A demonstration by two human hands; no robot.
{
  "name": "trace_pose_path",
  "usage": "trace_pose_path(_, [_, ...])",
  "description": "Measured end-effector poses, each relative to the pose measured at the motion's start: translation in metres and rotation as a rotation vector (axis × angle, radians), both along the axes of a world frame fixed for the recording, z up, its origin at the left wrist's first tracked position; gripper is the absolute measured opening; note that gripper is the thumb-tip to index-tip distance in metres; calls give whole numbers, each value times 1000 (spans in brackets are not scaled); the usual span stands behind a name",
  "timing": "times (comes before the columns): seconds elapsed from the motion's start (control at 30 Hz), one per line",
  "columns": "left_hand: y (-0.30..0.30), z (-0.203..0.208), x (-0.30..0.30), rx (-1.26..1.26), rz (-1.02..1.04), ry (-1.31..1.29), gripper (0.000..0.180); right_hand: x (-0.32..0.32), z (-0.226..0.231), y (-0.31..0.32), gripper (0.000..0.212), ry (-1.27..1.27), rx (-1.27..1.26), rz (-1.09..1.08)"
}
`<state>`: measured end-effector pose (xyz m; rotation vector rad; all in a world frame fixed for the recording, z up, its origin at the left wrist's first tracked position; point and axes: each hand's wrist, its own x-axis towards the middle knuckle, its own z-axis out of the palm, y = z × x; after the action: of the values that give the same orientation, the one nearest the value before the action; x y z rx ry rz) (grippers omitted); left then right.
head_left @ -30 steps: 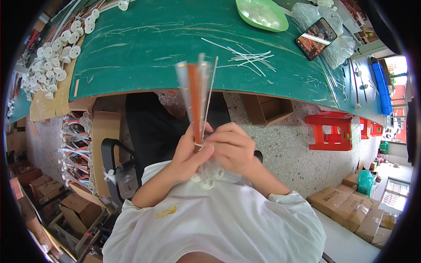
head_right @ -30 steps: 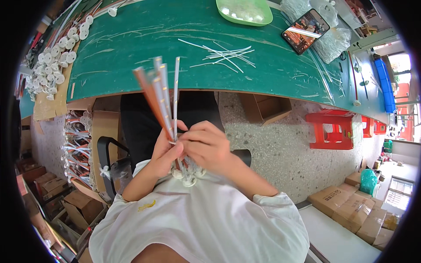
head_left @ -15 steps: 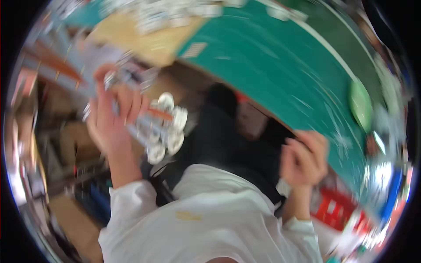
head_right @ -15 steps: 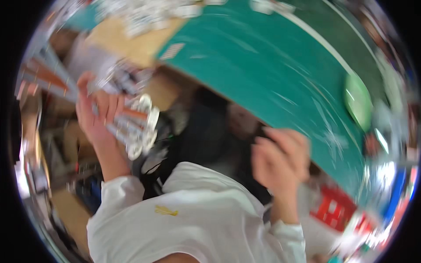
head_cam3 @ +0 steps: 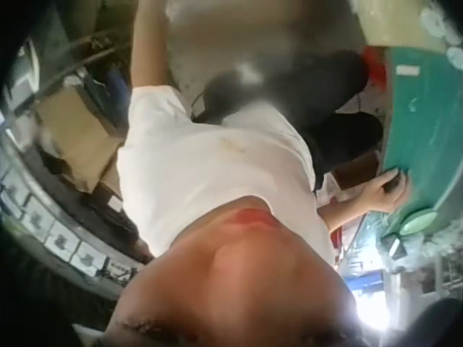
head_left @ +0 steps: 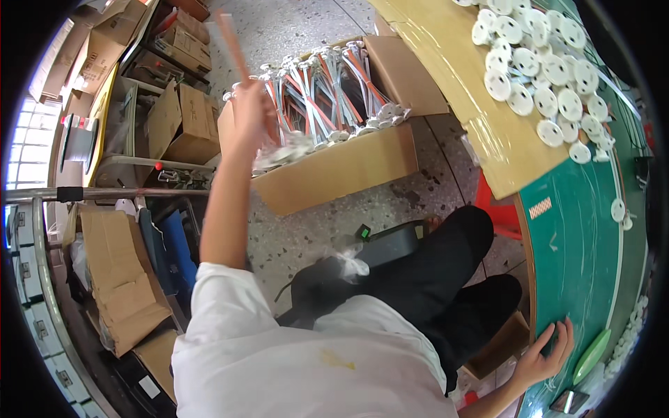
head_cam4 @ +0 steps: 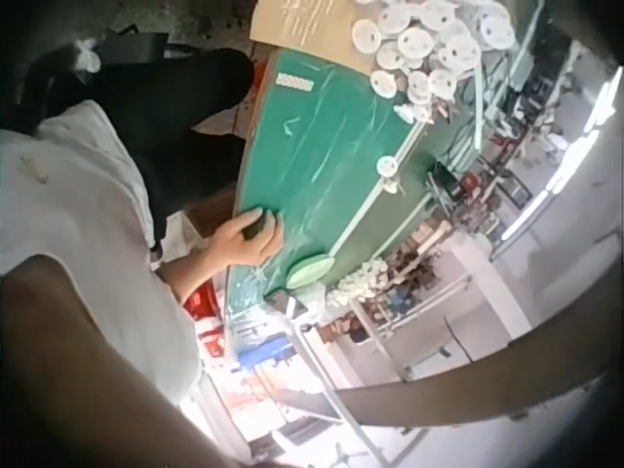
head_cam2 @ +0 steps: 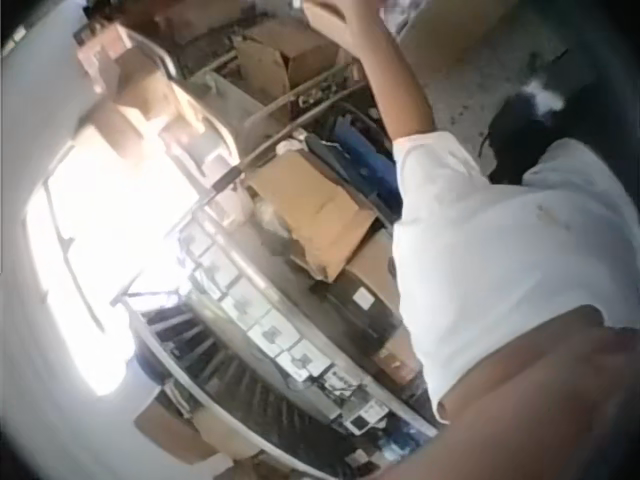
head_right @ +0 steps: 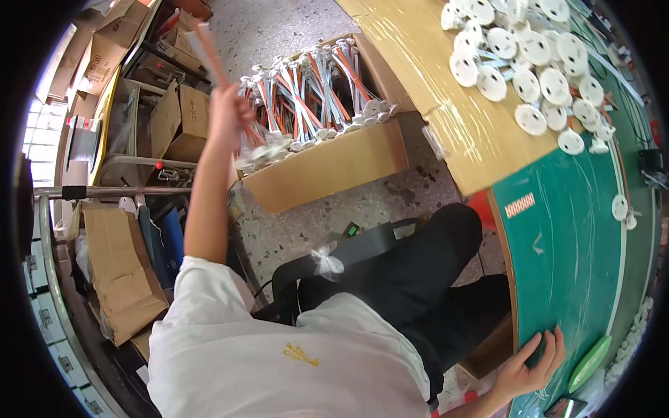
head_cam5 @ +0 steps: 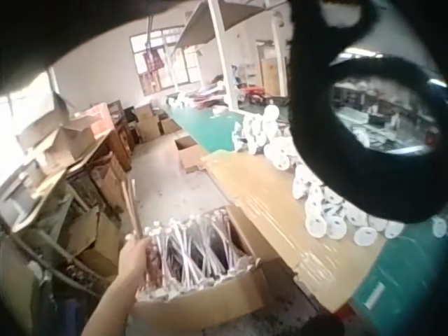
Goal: Assembling and bundling LED light strips with plastic bases and placing them into a shipping box.
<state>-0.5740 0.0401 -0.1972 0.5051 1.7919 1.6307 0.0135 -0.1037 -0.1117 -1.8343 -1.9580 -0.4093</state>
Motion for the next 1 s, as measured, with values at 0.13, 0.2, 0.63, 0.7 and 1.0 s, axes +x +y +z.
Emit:
trace_pose_path(0.13, [90,-88,10,-250,-148,109,19,1,0,1,14,9,-32,-57])
trace_pose_path(0.2, [128,-119,10,-449,-255,181,29,2,-2,5,15,-26,-30,-43])
trace_pose_path(0.63, [204,-261,1,-924,-165,159,64,-28,8,30,31,-164,81,-2])
trace_pose_path(0.7, [203,-266,-7,-988,-150,256,64,-29,7,32,33,-173,92,-5])
trace_pose_path(1.0, [179,-235,-20,-935,-431,715,77,-9,3,11,18,-72,-71,-89])
